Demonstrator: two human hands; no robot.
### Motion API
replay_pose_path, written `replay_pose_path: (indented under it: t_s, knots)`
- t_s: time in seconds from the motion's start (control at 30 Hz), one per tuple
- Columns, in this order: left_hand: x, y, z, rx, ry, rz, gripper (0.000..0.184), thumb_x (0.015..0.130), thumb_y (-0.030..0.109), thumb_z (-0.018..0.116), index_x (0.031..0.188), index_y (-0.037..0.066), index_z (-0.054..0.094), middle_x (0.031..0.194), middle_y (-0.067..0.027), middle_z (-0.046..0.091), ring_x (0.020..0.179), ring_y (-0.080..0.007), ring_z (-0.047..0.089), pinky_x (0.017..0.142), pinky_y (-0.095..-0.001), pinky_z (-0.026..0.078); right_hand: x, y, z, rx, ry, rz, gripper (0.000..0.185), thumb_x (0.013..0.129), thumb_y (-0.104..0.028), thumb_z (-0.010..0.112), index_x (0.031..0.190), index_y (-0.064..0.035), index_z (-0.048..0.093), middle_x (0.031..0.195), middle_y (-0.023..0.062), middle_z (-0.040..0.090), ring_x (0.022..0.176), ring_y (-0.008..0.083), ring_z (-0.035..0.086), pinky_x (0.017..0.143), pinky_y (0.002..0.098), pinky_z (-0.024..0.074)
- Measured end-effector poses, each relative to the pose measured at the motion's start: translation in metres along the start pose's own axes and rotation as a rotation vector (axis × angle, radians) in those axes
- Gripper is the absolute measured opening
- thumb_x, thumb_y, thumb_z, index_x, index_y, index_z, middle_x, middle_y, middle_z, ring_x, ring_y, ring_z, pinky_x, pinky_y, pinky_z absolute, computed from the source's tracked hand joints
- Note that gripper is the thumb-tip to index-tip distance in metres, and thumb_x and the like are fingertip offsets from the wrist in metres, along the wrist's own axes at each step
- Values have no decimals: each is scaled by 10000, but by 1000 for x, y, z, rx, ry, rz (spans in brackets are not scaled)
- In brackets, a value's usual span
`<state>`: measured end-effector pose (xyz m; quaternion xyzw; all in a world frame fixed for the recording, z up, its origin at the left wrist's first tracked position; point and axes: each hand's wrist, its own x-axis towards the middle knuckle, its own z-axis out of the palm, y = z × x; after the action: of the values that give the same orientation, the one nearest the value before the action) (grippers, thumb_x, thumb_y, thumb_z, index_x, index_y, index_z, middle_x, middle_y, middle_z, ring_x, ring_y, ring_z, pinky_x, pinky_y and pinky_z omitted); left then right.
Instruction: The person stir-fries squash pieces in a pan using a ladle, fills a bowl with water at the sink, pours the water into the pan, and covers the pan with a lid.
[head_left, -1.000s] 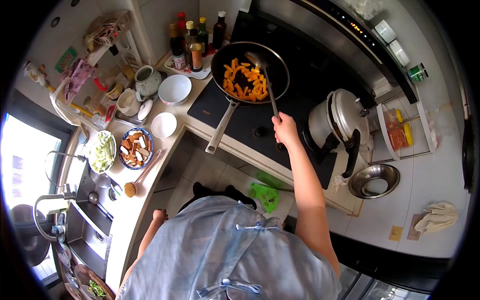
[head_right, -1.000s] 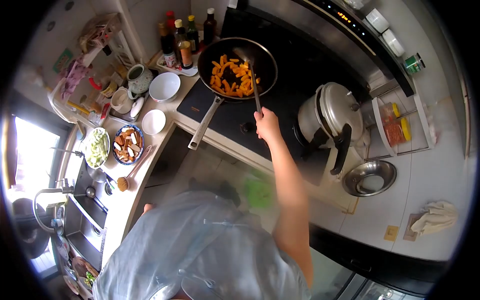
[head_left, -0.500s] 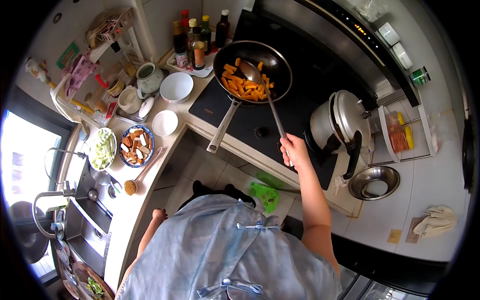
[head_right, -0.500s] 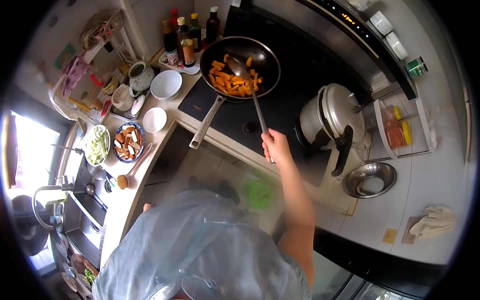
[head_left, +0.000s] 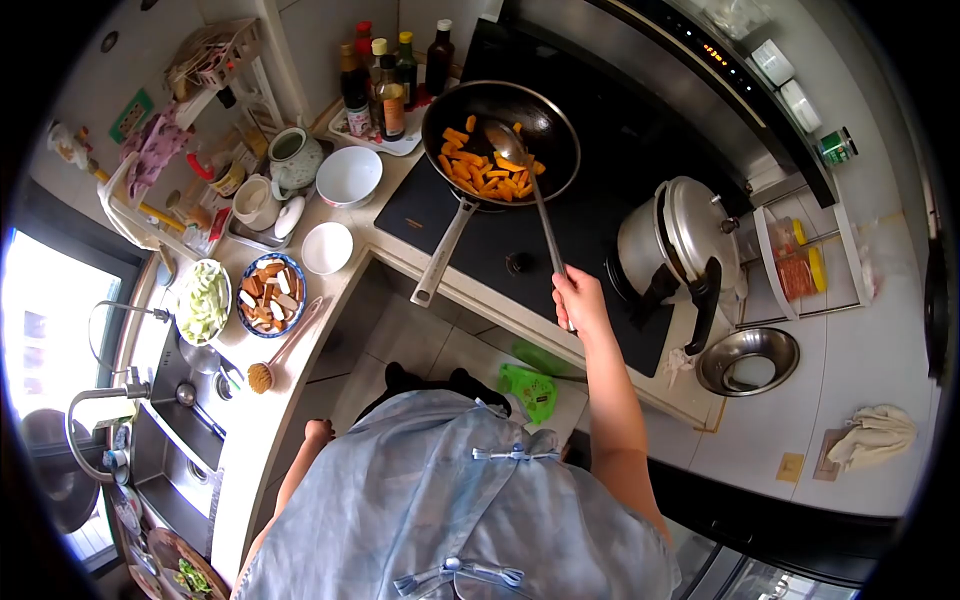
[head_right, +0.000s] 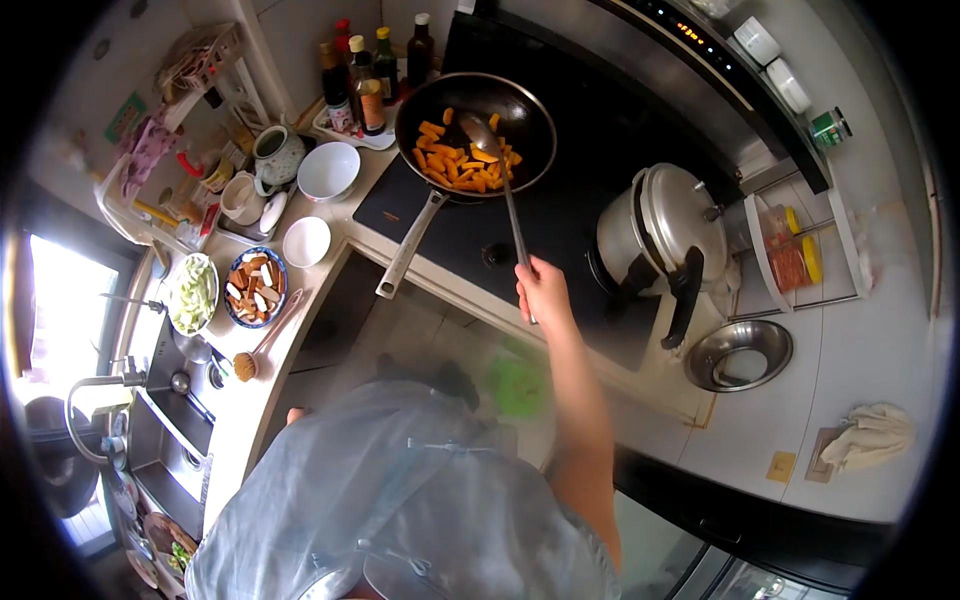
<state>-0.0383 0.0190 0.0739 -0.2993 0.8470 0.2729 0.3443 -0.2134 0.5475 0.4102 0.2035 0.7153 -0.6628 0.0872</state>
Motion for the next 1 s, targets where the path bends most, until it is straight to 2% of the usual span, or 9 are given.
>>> replay_pose_path:
  t_s: [0.1, 0.27, 0.33, 0.53, 0.67, 0.83, 0.93, 1.0]
  knots:
    - [-2, 1, -1, -15, -9, -7, 312, 759, 178, 582, 1031, 26, 577, 1020, -178, 600, 977, -333, 560, 767, -389, 445, 4, -3, 7, 55, 30, -7, 108, 900, -133, 478, 891, -31, 512, 545, 6, 442, 324, 69, 366, 280, 233, 299]
    - [-7, 1, 0, -48, -22, -24, 302, 758, 171, 583, 1015, 13, 580, 1007, -180, 603, 972, -334, 563, 764, -388, 443, -12, -6, 9, 212, -147, 93, 120, 894, -137, 483, 931, -35, 535, 563, 6, 455, 336, 71, 373, 295, 228, 303]
    - [-7, 2, 1, -62, -28, -29, 298, 757, 167, 583, 1009, 8, 582, 1003, -182, 604, 970, -334, 564, 763, -388, 442, -1, 2, 13, 163, -132, 95, 118, 895, -140, 485, 937, -40, 532, 558, 4, 449, 337, 75, 379, 293, 233, 306]
    - [-3, 0, 2, -28, -19, -19, 298, 761, 175, 580, 1013, 16, 583, 1010, -177, 603, 973, -331, 563, 766, -387, 444, 16, 4, 17, 216, 95, -14, 116, 898, -146, 488, 951, -54, 533, 541, -2, 444, 332, 66, 383, 281, 217, 298]
    - [-2, -3, 7, -21, -19, -22, 298, 763, 180, 578, 1015, 21, 584, 1016, -175, 602, 975, -329, 561, 767, -385, 445, 13, 10, 11, 89, 192, -68, 112, 906, -144, 471, 926, -44, 520, 525, -2, 430, 322, 75, 381, 272, 231, 306]
    - [0, -5, 8, -3, -17, -22, 298, 766, 186, 576, 1019, 28, 585, 1022, -171, 601, 978, -327, 560, 769, -384, 446, -3, 16, 11, 60, 99, -25, 108, 906, -136, 469, 885, -44, 520, 543, 8, 447, 325, 79, 391, 271, 240, 306]
    - [2, -3, 7, 8, -17, -17, 299, 768, 189, 574, 1021, 32, 585, 1026, -169, 600, 979, -326, 559, 771, -383, 447, -14, 7, 4, 224, 28, 2, 108, 904, -140, 477, 912, -46, 528, 554, 11, 456, 325, 77, 390, 270, 236, 300]
    - [5, -1, 7, 14, -16, -14, 299, 769, 192, 573, 1022, 34, 586, 1029, -168, 600, 980, -325, 559, 771, -383, 448, -15, 10, 6, 197, 75, -57, 130, 903, -148, 486, 962, -42, 532, 562, 13, 459, 324, 74, 387, 272, 230, 300]
